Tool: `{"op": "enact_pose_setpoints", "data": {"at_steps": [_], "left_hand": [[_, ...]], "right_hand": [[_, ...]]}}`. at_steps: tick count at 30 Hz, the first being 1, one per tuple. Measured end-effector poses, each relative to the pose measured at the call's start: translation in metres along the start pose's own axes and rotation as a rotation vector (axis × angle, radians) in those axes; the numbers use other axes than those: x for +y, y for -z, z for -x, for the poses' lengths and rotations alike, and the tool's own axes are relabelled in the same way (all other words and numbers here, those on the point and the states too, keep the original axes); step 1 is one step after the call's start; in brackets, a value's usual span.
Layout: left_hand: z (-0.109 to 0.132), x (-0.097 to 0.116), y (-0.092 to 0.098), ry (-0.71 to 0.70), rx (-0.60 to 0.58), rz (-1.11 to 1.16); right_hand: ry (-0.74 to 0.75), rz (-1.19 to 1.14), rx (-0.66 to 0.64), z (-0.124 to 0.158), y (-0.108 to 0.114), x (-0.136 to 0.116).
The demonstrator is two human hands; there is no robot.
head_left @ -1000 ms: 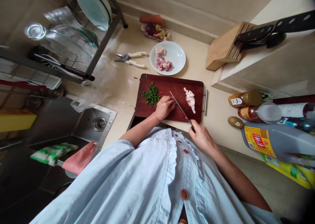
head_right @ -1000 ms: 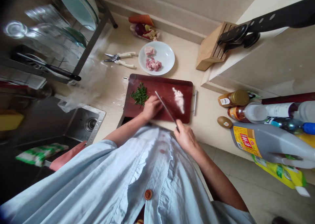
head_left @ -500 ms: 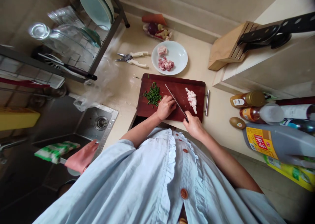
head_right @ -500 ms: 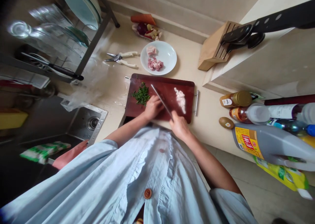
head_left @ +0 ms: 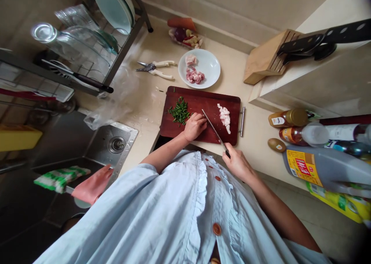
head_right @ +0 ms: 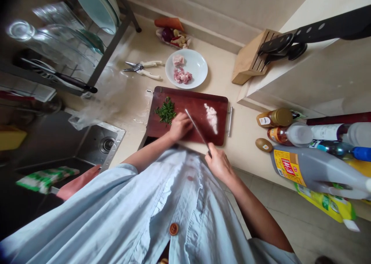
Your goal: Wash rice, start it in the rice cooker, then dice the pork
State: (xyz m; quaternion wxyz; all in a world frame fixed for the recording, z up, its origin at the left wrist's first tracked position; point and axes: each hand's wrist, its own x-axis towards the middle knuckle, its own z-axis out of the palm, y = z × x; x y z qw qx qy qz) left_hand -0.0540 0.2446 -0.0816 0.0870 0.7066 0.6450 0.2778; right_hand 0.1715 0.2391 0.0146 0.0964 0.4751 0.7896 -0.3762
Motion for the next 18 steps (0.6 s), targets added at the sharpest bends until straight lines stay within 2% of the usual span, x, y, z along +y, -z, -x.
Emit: {"op": "enact_pose_setpoints", "data": {"at_steps": [3,6,8,14,18], "left_hand": [[-0.001,0.0,-0.001,0.019,-0.007,0.012],[-0.001,0.0,0.0,0.041,-0.032,0.024],[0.0,0.0,0.001,0.042,-0.045,0.024],[0.006,0.0,0.001,0.033,-0.03,0.01],[0.008,-0.002,-0.002,0.045,-0.001,-0.01]], "right_hand": [[-0.01,-0.003,-0.019,-0.018,-0.004,-0.005],[0.006,0.017,0.016,-0.047,-0.01,-0.014],[0.017,0.027,0.042,-0.056,-0.013,-0.017],[-0.035,0.0,-0.005,-0.027,-0.014,-0.003],[-0.028,-0.074,0.035,-0.02,-0.008,-0.003]]}}
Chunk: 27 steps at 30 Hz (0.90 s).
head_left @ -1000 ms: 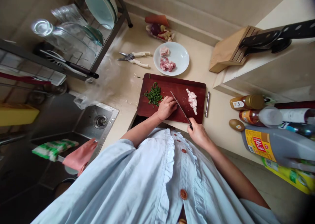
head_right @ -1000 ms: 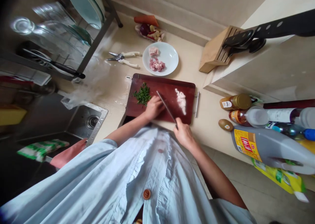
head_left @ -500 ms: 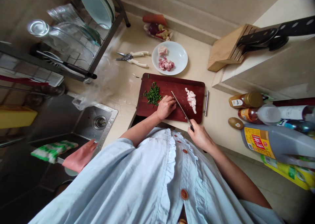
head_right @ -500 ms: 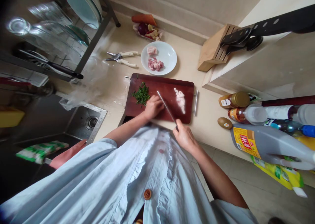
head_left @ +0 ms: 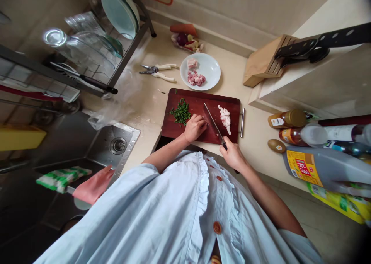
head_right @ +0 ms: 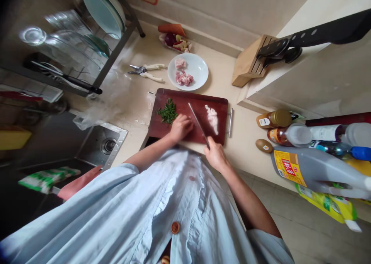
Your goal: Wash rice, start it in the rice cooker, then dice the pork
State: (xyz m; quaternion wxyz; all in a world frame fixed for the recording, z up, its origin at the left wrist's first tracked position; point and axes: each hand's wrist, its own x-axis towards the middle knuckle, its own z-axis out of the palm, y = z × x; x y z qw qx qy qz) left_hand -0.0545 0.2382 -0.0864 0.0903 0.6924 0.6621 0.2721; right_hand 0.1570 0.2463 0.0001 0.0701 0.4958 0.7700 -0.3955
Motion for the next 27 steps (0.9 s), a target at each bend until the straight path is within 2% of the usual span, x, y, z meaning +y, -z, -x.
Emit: {"op": "enact_pose_setpoints", "data": {"at_steps": [3,7,10,13,15,22,27], "left_hand": [[-0.001,0.0,0.0,0.002,0.007,0.005],[-0.004,0.0,0.001,-0.002,0.01,0.004],[-0.004,0.0,0.001,0.007,0.0,0.019],[-0.004,-0.001,0.002,0.01,-0.026,0.035],[-0.003,-0.001,0.002,0.008,-0.034,0.036],[-0.003,0.0,0.0,-0.028,-0.016,-0.004],[-0.005,0.005,0.003,-0.037,-0.047,-0.002]], "right_hand": [[0.028,-0.022,0.01,0.008,0.007,0.0],[0.028,-0.02,-0.058,0.016,0.013,0.005],[0.026,-0.041,-0.084,-0.002,0.009,0.001],[0.046,-0.032,-0.038,-0.03,0.001,-0.01],[0.06,-0.029,-0.005,-0.036,-0.003,-0.013],[0.04,-0.102,-0.033,-0.003,-0.003,0.015],[0.009,-0.114,0.05,-0.008,0.001,0.007]]}}
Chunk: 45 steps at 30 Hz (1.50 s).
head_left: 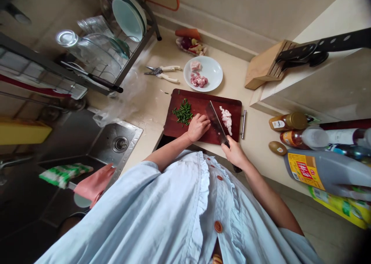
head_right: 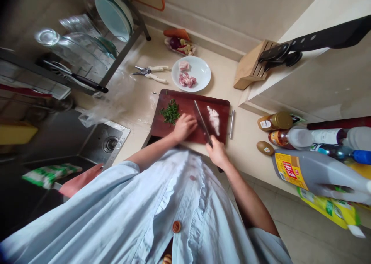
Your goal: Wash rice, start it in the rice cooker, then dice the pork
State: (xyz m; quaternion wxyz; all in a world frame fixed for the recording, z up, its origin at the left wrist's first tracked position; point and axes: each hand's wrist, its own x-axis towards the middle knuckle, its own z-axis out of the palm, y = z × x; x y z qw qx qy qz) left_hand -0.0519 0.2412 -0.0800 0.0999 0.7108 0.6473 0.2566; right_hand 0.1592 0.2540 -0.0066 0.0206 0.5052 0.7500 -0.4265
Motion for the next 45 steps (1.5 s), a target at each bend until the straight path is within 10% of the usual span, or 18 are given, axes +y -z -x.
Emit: {"op": "enact_pose_setpoints", "data": {"at_steps": [17,26,45], "left_hand": [[0.007,-0.003,0.001,0.014,0.04,0.057],[0.006,-0.004,0.003,0.032,0.008,0.066],[0.009,-0.004,0.0,0.039,0.133,0.032]], "right_hand": [[-0.003,0.151,-0.111,0.034,0.01,-0.005],[0.047,0.183,-0.07,-0.027,-0.011,-0.021],[0.043,0.06,-0.157,0.021,0.009,0.0]]}}
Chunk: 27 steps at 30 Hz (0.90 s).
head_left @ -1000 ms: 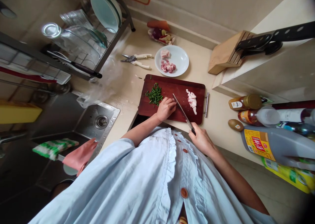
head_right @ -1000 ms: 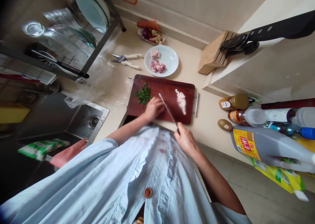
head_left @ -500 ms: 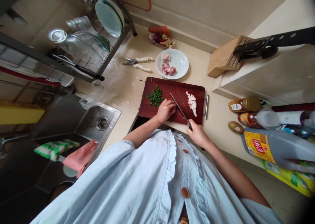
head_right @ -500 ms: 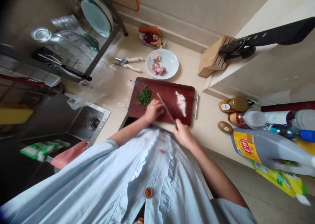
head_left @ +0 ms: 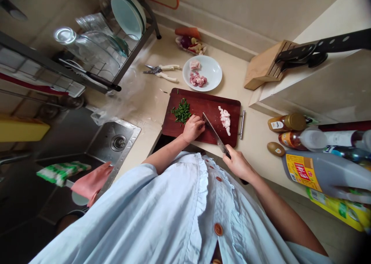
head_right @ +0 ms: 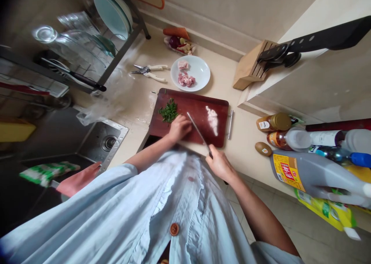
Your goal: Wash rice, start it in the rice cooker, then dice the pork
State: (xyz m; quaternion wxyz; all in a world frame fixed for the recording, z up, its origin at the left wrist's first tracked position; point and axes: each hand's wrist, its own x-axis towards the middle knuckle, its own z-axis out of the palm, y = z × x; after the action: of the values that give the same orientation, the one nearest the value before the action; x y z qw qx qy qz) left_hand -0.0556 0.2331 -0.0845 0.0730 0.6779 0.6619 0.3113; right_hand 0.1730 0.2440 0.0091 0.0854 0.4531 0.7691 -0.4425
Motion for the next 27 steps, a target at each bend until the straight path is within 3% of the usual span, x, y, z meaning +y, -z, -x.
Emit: {"op": "enact_pose_setpoints", "data": {"at_steps": [6,11,14,19,27], "left_hand": [[0.002,0.0,0.004,-0.001,-0.076,0.002],[-0.005,0.003,0.002,0.004,-0.072,0.065],[-0.012,0.006,0.007,-0.1,-0.131,0.095],[-0.001,0.007,0.018,0.001,0.055,0.08],[-0.003,0.003,-0.003,-0.016,-0.001,0.102]], "right_hand": [[-0.03,-0.035,0.065,-0.042,-0.011,-0.013],[-0.03,-0.238,0.007,-0.018,-0.004,0.014],[-0.081,-0.239,0.1,-0.006,-0.001,0.025],[-0.049,-0.12,0.227,-0.003,0.0,0.013],[-0.009,0.029,0.21,0.003,-0.002,-0.005]]}}
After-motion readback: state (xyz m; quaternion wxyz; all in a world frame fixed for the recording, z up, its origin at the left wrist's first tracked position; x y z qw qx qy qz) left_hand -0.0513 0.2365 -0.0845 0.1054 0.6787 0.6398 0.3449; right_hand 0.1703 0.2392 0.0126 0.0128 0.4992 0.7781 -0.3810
